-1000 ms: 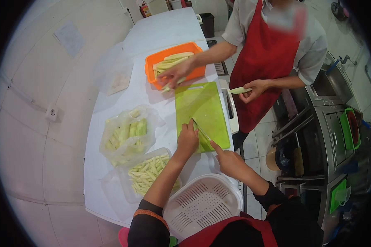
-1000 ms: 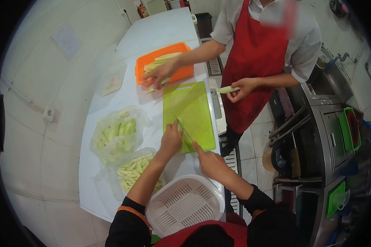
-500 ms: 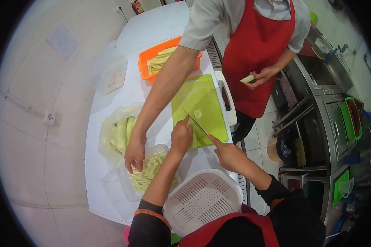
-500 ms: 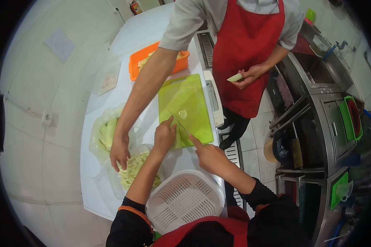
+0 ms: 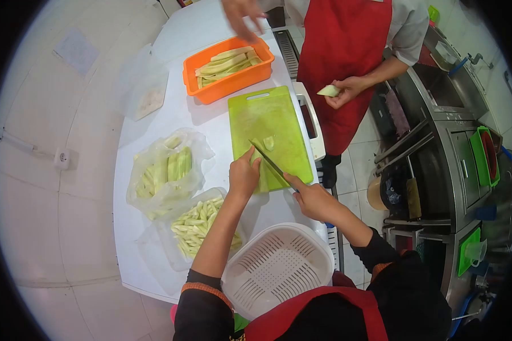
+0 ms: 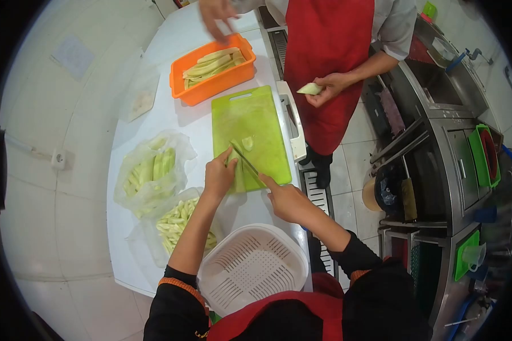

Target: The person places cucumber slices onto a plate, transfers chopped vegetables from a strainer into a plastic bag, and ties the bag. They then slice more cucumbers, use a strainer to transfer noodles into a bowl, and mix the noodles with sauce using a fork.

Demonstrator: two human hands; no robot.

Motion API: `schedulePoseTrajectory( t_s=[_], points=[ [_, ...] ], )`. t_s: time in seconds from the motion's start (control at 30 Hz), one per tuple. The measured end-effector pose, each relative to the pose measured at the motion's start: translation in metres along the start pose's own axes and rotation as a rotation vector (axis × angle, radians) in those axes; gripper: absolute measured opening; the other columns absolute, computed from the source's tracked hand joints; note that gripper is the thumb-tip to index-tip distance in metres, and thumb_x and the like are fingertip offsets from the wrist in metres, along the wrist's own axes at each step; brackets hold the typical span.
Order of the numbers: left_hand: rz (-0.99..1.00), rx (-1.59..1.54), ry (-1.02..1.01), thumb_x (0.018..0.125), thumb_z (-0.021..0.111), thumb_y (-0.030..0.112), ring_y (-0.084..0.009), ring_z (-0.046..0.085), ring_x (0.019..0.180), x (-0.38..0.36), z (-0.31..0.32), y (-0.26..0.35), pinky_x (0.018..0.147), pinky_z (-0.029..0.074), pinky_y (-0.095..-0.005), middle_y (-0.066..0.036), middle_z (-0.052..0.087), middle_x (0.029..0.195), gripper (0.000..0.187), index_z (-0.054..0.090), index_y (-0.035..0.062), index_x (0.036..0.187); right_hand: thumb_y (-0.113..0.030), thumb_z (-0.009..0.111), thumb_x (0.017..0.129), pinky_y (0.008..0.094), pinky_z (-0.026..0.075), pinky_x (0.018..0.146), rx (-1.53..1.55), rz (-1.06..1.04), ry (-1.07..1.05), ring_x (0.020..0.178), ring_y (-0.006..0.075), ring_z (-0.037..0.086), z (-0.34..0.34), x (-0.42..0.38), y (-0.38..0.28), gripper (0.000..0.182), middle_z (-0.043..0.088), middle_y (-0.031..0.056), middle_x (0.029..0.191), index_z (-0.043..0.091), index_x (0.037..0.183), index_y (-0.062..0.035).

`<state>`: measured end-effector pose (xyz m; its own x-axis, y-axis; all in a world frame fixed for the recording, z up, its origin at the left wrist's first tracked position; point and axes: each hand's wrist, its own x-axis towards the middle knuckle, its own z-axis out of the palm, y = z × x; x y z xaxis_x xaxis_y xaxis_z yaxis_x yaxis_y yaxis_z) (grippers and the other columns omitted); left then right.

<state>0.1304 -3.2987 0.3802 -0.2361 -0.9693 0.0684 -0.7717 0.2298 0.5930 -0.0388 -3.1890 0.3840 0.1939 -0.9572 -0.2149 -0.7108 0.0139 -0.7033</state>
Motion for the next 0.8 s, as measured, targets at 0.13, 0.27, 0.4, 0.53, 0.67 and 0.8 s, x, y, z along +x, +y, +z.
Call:
schedulePoseTrajectory(
  t_s=[0.13, 0.27, 0.4, 0.53, 0.67, 0.8],
  points=[
    [0.167, 0.007, 0.05, 0.075, 0.06, 0.009, -0.0381, 0.057, 0.083, 0.002, 0.01, -0.017, 0.073, 0.047, -0.039, -0.027, 0.058, 0.092, 0.039, 0.053, -0.0046, 0.111, -0.011, 0.046, 0.084, 0.0458, 0.046, 0.063, 0.04, -0.069, 0.07, 0.068, 0.0403, 0.058, 0.004, -0.002, 0.008, 0.052, 0.058, 0.0243, 0.07, 0.029, 0.133, -0.0118],
    [0.26, 0.011, 0.14, 0.073, 0.061, 0.005, -0.0369, 0.056, 0.089, -0.006, 0.012, -0.019, 0.078, 0.045, -0.0379, -0.025, 0.057, 0.096, 0.04, 0.053, -0.0052, 0.111, -0.011, 0.047, 0.084, 0.0455, 0.046, 0.064, -0.038, -0.034, 0.061, 0.068, 0.0396, 0.058, -0.009, -0.022, -0.02, 0.053, 0.058, 0.0244, 0.071, 0.028, 0.133, -0.0111],
    [0.245, -0.049, 0.138, 0.071, 0.062, 0.002, -0.0369, 0.056, 0.089, -0.01, 0.015, -0.019, 0.079, 0.045, -0.0377, -0.024, 0.058, 0.097, 0.038, 0.055, -0.0056, 0.107, -0.01, 0.047, 0.084, 0.0443, 0.046, 0.065, -0.051, -0.05, 0.023, 0.067, 0.039, 0.058, -0.014, -0.035, -0.02, 0.053, 0.059, 0.0238, 0.073, 0.028, 0.133, -0.0122],
    [0.269, -0.042, 0.165, 0.071, 0.064, 0.005, -0.0324, 0.059, 0.077, -0.009, 0.013, -0.02, 0.069, 0.047, -0.0338, -0.022, 0.06, 0.093, 0.04, 0.055, -0.0039, 0.109, -0.011, 0.047, 0.083, 0.0453, 0.046, 0.062, 0.001, -0.066, 0.031, 0.063, 0.0392, 0.058, -0.017, -0.034, -0.015, 0.054, 0.058, 0.0229, 0.067, 0.028, 0.133, -0.0107],
    [0.235, -0.062, 0.127, 0.072, 0.063, 0.005, -0.0319, 0.058, 0.074, -0.009, 0.012, -0.019, 0.068, 0.047, -0.0337, -0.022, 0.06, 0.092, 0.04, 0.054, -0.0029, 0.11, -0.012, 0.047, 0.084, 0.045, 0.046, 0.061, -0.058, -0.049, 0.008, 0.062, 0.0395, 0.058, -0.004, -0.017, -0.001, 0.052, 0.057, 0.0225, 0.063, 0.029, 0.133, -0.011],
    [0.232, -0.043, 0.033, 0.071, 0.062, 0.002, -0.0373, 0.056, 0.091, -0.009, 0.007, -0.019, 0.078, 0.045, -0.0378, -0.025, 0.057, 0.097, 0.04, 0.054, -0.0046, 0.11, -0.012, 0.046, 0.084, 0.0453, 0.046, 0.061, -0.009, -0.068, 0.029, 0.062, 0.0393, 0.058, 0.001, -0.012, 0.009, 0.052, 0.057, 0.023, 0.064, 0.029, 0.132, -0.0112]
  ],
)
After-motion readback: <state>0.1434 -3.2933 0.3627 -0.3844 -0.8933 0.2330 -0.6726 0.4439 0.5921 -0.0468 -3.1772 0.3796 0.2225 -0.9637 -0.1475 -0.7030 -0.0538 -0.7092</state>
